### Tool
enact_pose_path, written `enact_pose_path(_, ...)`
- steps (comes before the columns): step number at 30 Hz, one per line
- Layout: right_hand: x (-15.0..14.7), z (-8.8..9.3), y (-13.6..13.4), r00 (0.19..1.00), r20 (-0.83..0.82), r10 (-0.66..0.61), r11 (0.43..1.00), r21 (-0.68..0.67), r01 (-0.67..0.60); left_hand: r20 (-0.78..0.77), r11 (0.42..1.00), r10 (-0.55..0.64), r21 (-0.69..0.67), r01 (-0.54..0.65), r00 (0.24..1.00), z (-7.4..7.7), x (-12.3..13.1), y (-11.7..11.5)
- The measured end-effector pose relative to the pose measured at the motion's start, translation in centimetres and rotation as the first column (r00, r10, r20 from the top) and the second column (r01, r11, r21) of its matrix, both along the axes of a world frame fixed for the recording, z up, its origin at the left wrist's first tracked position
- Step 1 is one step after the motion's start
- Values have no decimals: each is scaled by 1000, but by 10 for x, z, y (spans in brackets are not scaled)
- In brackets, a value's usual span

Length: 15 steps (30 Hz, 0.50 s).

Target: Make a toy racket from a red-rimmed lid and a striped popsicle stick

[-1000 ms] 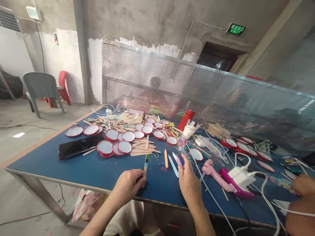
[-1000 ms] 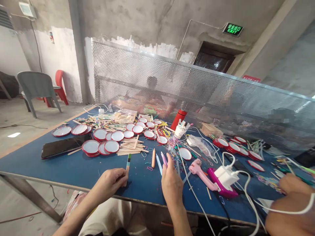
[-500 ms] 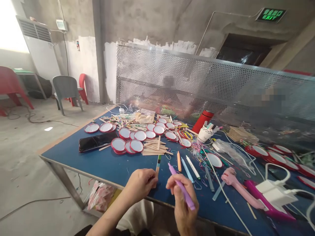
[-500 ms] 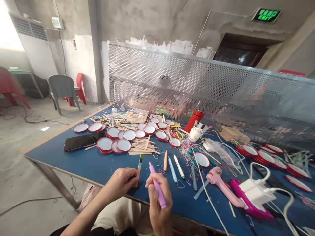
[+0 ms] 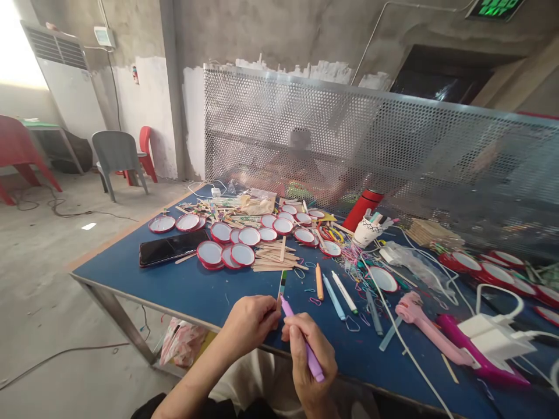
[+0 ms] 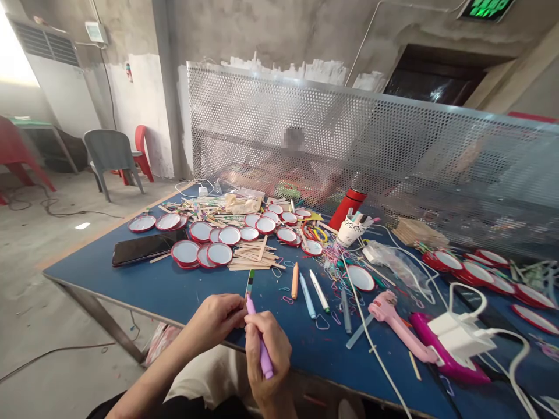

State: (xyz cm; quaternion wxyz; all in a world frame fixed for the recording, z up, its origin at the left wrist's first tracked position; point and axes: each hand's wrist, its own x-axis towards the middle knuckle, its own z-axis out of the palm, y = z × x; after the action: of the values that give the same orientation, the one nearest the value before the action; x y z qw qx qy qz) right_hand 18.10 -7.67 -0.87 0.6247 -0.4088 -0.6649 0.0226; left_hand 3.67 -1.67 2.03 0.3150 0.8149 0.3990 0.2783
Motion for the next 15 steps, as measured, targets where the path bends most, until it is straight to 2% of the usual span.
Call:
enact_pose_path(8, -3, 4, 2, 1000, -3, -30, 999, 20, 30, -14, 1000, -2, 9, 2, 1000, 1, 1, 1)
enact_pose_path(12, -3, 1, 1, 993, -63, -96, 995, -2, 96, -23, 1000, -1, -6, 1, 1000, 3, 1, 1)
enact_pose_path(15, -2, -2, 0, 993, -83, -80, 997, -3, 80, -18, 1000, -1, -8, 1, 1000, 2, 1, 1)
